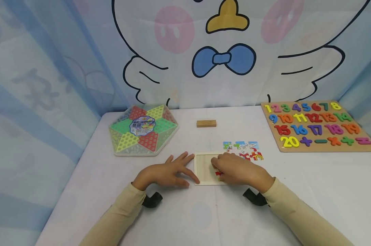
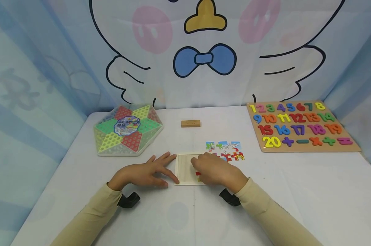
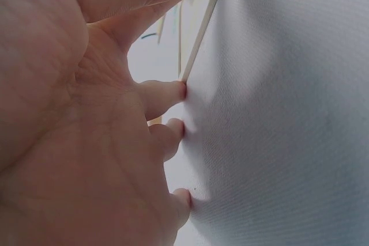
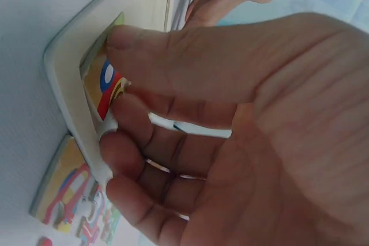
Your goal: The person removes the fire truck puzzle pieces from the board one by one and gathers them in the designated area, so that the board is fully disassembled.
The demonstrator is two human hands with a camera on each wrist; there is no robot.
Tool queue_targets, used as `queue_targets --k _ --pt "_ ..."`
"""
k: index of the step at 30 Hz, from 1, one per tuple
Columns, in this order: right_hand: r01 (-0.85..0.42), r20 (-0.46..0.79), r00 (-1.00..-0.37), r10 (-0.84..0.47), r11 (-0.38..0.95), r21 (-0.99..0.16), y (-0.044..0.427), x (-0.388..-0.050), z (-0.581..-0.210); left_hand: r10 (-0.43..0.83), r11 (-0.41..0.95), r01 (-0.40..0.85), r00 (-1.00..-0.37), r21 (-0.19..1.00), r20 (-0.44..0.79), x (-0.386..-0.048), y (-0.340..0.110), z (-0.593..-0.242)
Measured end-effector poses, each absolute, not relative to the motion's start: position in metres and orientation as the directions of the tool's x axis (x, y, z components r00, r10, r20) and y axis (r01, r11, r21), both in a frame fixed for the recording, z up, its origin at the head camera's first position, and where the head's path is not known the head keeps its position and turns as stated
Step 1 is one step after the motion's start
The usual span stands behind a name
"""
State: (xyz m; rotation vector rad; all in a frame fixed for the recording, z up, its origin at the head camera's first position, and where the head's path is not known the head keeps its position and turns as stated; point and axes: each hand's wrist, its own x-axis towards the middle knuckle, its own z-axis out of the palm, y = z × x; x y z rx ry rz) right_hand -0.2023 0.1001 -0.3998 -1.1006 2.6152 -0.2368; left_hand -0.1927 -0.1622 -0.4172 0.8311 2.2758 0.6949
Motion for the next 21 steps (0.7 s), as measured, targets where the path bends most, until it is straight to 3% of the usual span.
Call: queue_targets --k 9,21 --pt "-0.663 -0.218 -0.682 -0.698 0.716 -0.217 0.1025 -0.2026 -0.3957 0.703 0.663 0.387 -0.614 0.641 -0.357 -0.1927 -0.1625 -0.4167" --pt "-0.653 -0.21 -0.687 -0.695 0.718 -0.242 0.1039 -0.2032 -0.3987 0.699 0.667 0.383 -0.618 0.64 -0.359 -0.1938 -0.1626 -0.4183"
